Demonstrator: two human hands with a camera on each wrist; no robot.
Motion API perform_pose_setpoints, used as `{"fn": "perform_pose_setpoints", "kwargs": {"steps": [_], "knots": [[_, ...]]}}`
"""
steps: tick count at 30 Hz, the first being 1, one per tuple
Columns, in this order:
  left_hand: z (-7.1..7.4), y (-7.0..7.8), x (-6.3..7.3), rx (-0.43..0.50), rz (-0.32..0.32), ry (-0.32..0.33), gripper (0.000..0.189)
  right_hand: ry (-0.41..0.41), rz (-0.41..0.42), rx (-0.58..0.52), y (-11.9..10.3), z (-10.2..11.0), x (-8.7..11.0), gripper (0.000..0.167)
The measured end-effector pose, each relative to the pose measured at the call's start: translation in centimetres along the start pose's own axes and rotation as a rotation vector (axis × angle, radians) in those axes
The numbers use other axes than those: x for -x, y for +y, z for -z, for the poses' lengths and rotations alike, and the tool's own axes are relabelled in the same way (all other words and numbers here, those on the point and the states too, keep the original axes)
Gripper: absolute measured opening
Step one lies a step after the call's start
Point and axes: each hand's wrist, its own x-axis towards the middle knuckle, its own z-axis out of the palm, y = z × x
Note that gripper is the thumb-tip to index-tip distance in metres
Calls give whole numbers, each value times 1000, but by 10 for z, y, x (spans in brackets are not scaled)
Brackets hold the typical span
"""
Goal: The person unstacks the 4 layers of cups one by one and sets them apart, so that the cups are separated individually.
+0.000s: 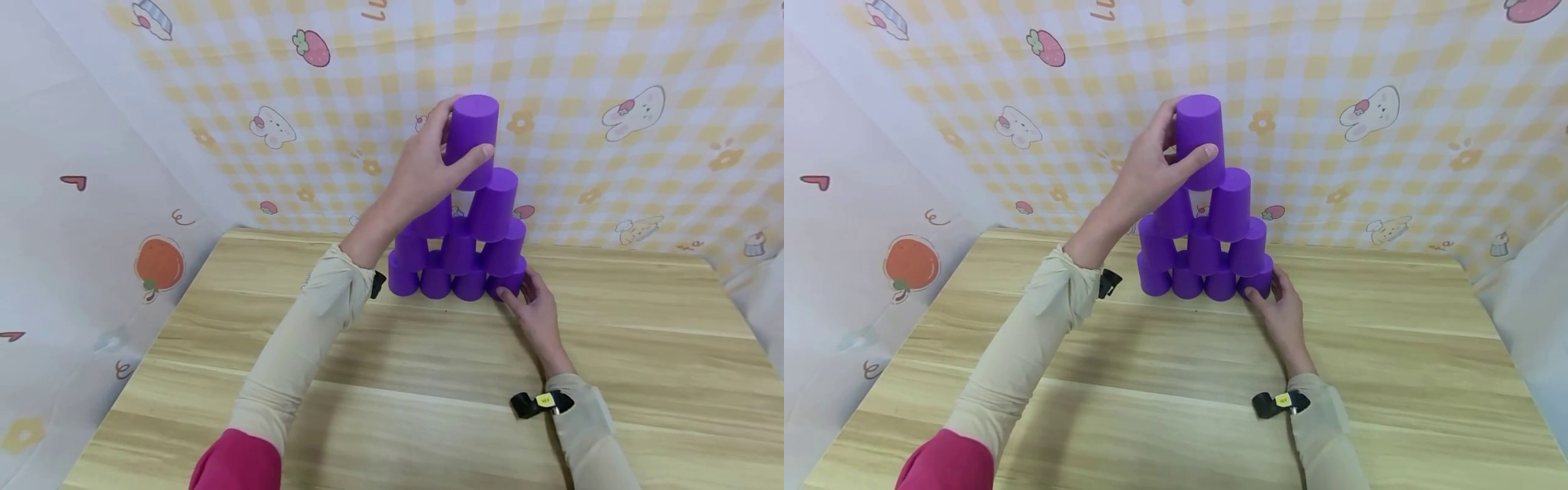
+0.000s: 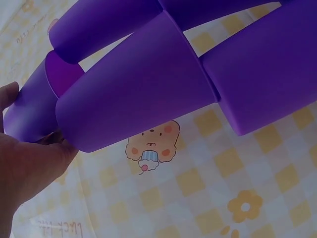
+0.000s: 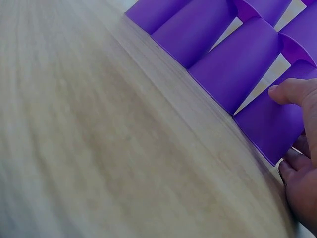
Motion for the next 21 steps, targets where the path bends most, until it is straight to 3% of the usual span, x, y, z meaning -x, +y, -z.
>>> {"fn": "perform_pose_setpoints", "kwargs": {"steps": [8,17,21], "knots": [[3,16,7,47,-19,31,58,3,-2,20,0,1,1,62],[16,0,6,89,-90,110,61,1,9,-4,18,3,-5,62],[29,5,12,91,-83,175,59,4,16,26,30,4,-9,63]]}}
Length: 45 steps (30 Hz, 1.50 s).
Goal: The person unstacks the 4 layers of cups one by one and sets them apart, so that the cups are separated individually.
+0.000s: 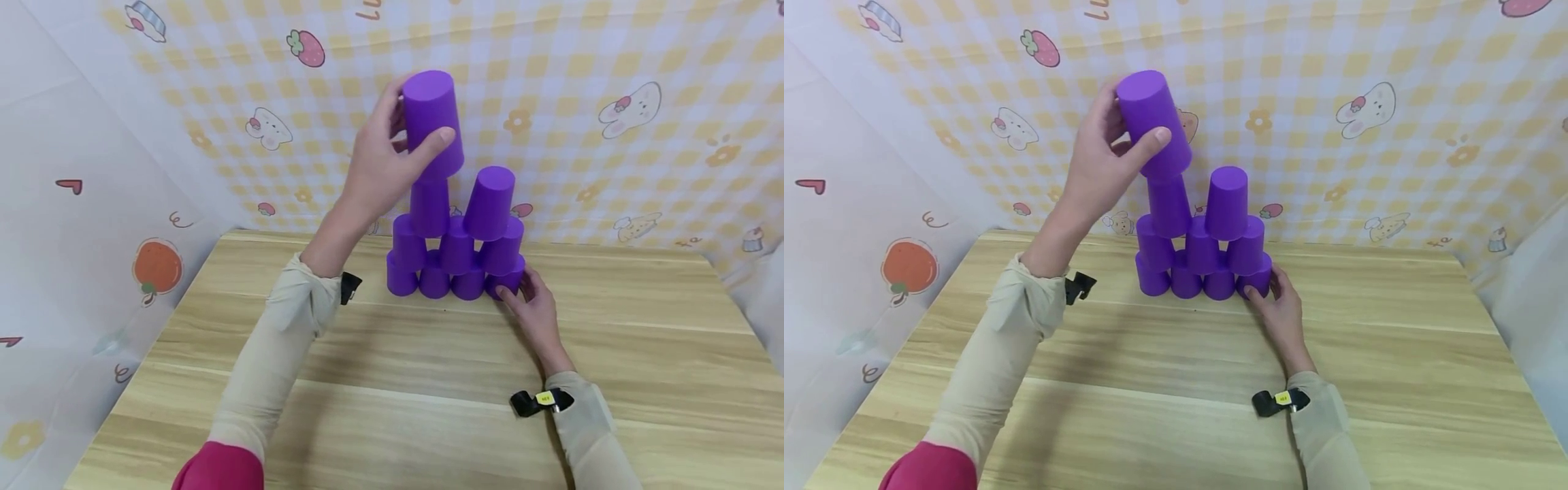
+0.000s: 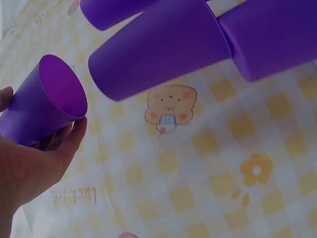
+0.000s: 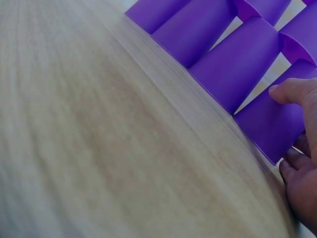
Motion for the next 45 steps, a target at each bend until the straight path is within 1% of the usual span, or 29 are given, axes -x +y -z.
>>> {"fn": "perform_pose_setpoints", "kwargs": {"steps": [3,5,8,10,13,17,19,21,24,26,28,31,35,39,41,45], "knots": [[11,9,4,11,16,72,57,4,16,16,3,0,-2,63],[20,12,7,13,15,131,54,4,20,19,3,0,-2,63],[32,8,11,7,27,208,53,0,18,24,2,0,-2,63],[39,2,14,-10,34,238,52,-3,12,25,2,0,-1,63],[48,-8,20,-70,39,248,52,0,10,22,2,0,0,63],[57,-20,32,-135,54,239,52,5,22,14,3,1,0,63],[60,-27,38,-149,70,235,52,8,23,10,3,2,0,63],[63,-36,43,-155,88,234,52,7,18,2,-2,2,1,63],[71,-64,50,-150,136,231,54,8,15,4,-3,4,2,63],[77,-84,55,-152,179,235,55,6,17,6,-3,5,1,62],[82,-104,63,-159,224,245,57,5,21,15,1,5,0,62],[88,-124,76,-186,269,269,59,-2,18,24,3,4,0,62],[95,-146,90,-210,316,296,59,-2,14,19,3,1,0,62],[102,-163,99,-214,379,299,59,-1,16,7,3,-1,0,62],[105,-172,102,-211,416,290,60,-1,18,15,3,-1,1,62],[108,-189,109,-216,490,242,63,2,19,27,4,0,1,61]]}}
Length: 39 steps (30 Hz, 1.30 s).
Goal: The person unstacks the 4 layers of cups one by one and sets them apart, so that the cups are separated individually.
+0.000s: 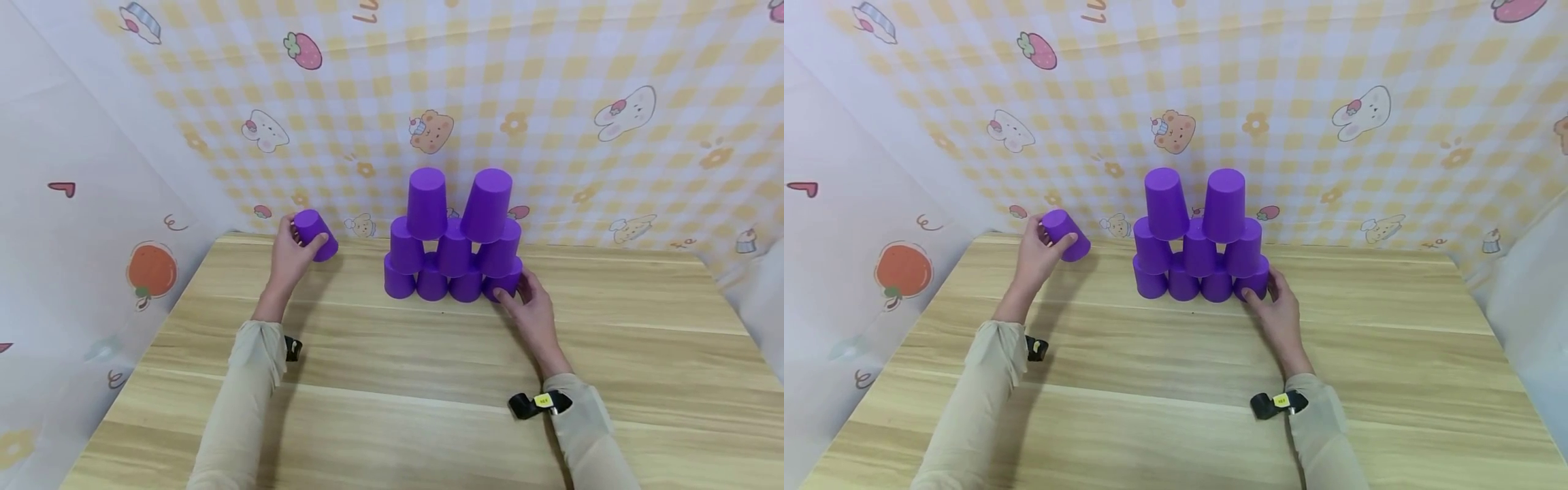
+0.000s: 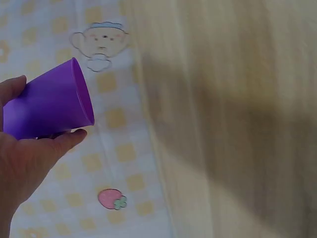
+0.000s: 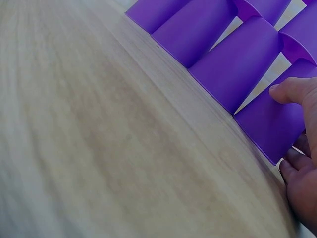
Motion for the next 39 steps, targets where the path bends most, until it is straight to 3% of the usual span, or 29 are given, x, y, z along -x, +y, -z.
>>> {"fn": "perform_pose_setpoints", "kwargs": {"steps": [5,13,17,30,39], "knots": [[2,-14,0,-25,26,-39,61,-5,-8,8,-4,1,1,61],[6,-23,2,-127,64,-78,61,-13,-12,1,-30,-1,7,59],[5,-26,2,-135,77,-89,62,-12,-13,19,-34,-1,9,58],[3,-35,3,-116,92,-51,65,-8,-3,22,-1,1,0,62],[3,-39,4,-101,89,-62,64,-1,-3,-15,0,2,0,61]]}}
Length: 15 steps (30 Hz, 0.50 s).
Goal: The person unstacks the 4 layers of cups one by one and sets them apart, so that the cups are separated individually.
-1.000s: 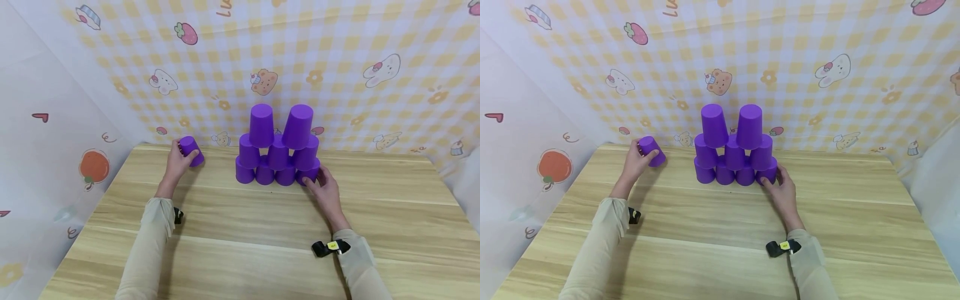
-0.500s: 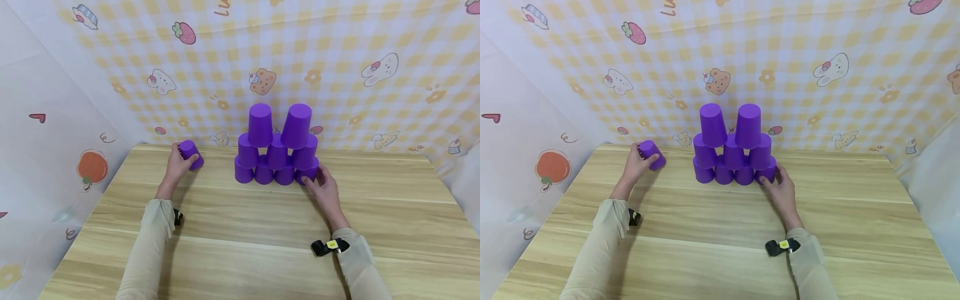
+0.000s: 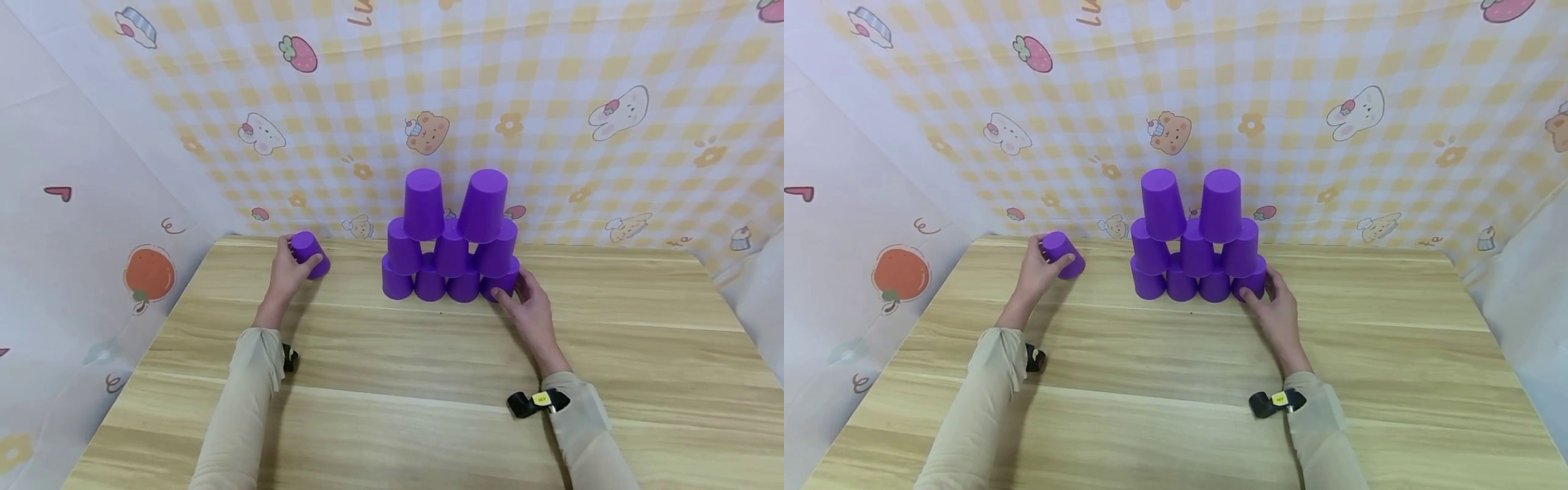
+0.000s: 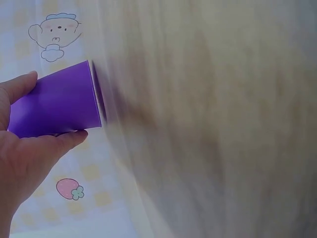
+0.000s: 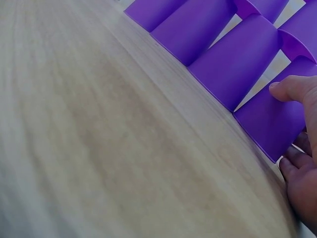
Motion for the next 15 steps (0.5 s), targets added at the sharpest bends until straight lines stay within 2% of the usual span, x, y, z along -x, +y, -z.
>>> {"fn": "perform_pose_setpoints", "kwargs": {"steps": [15], "knots": [[1,-3,2,-18,10,-19,64,-5,8,21,0,0,0,61]]}}
